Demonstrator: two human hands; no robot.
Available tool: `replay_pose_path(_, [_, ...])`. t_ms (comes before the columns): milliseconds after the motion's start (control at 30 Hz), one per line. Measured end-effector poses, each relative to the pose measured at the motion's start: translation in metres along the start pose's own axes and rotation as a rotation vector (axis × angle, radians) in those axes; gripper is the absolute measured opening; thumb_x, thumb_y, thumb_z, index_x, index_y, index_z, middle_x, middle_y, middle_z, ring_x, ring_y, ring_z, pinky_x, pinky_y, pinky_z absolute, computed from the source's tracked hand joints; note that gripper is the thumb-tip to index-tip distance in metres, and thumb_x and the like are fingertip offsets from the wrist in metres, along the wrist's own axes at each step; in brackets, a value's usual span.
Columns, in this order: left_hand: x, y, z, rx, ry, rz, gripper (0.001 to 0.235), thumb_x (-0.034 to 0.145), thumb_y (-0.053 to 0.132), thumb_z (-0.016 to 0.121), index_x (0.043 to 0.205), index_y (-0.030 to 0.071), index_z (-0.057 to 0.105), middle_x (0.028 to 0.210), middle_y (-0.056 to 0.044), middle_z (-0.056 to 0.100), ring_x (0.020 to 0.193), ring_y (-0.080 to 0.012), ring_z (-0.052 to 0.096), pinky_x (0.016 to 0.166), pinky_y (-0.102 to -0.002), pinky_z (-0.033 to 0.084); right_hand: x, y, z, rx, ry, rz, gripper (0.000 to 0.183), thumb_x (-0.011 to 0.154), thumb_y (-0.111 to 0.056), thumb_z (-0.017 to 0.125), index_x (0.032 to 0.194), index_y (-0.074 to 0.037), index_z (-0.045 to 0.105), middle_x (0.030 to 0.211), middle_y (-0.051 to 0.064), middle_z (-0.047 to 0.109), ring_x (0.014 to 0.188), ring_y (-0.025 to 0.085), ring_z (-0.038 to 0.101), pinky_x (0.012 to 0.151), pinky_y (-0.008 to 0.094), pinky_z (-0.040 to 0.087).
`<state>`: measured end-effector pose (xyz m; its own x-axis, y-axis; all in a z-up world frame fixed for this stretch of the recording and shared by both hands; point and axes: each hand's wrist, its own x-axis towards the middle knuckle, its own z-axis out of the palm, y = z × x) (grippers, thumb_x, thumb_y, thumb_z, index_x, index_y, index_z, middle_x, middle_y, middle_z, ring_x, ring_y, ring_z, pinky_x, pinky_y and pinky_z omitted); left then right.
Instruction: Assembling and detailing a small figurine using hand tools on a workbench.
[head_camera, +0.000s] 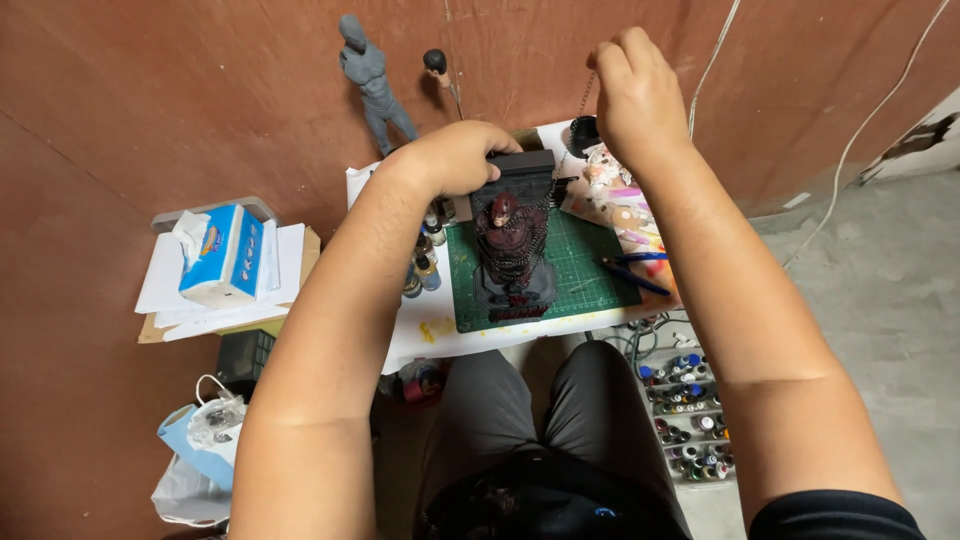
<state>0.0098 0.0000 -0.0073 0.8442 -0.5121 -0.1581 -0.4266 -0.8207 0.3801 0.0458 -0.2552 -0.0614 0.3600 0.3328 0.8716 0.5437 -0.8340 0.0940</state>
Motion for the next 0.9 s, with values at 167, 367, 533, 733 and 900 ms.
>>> replay_pose_path(167, [0.003, -0.002, 0.001, 0.002, 0.011, 0.008, 0.040, 0.094, 0.010, 0.056, 0.129, 0.025, 0.069, 0.129, 0.004, 0.069, 0.114, -0.0206, 0.064, 0.092, -0.036, 0.049, 0.015, -0.013, 0.005, 0.026, -0.021, -0.021, 0.021, 0.093, 0.005, 0.063, 0.114, 0.003, 0.060, 0.106, 0.019, 0.054, 0.086, 0.042, 0.056, 0.059, 0.051, 0.045])
replay_pose_path(367, [0.010, -0.010, 0.006, 0.019, 0.029, 0.051, 0.042, 0.092, 0.008, 0.056, 0.129, 0.023, 0.069, 0.129, 0.003, 0.070, 0.114, -0.0220, 0.064, 0.092, -0.036, 0.050, 0.019, -0.007, 0.035, 0.268, -0.073, 0.188, 0.017, 0.094, 0.005, 0.050, 0.106, -0.001, 0.060, 0.102, 0.017, 0.061, 0.088, 0.040, 0.060, 0.068, 0.049, 0.046])
replay_pose_path(533, [0.010, -0.010, 0.006, 0.004, 0.032, 0.085, 0.040, 0.092, 0.007, 0.056, 0.127, 0.021, 0.070, 0.128, 0.002, 0.070, 0.113, -0.0221, 0.064, 0.092, -0.036, 0.049, 0.026, -0.019, 0.039, 0.955, -0.145, 0.939, 0.019, 0.106, -0.006, 0.040, 0.098, -0.015, 0.053, 0.080, 0.003, 0.072, 0.072, 0.014, 0.076, 0.054, 0.024, 0.051])
replay_pose_path(733, [0.008, -0.007, 0.005, -0.046, 0.006, 0.028, 0.039, 0.093, 0.008, 0.057, 0.126, 0.023, 0.070, 0.123, 0.004, 0.073, 0.109, -0.0189, 0.066, 0.091, -0.035, 0.050, 0.024, -0.025, 0.023, 1.260, -0.080, 1.094, 0.019, 0.111, -0.008, 0.045, 0.097, -0.015, 0.056, 0.068, 0.000, 0.059, 0.050, 0.012, 0.059, 0.040, 0.024, 0.035])
replay_pose_path(900, [0.006, -0.008, 0.003, -0.080, 0.014, 0.048, 0.041, 0.091, 0.007, 0.058, 0.127, 0.022, 0.070, 0.125, 0.004, 0.073, 0.110, -0.0180, 0.066, 0.093, -0.032, 0.050, 0.019, -0.029, 0.006, 1.128, -0.185, 0.800, 0.012, 0.109, -0.005, 0.048, 0.103, -0.012, 0.057, 0.073, 0.002, 0.056, 0.052, 0.009, 0.041, 0.047, 0.022, 0.031])
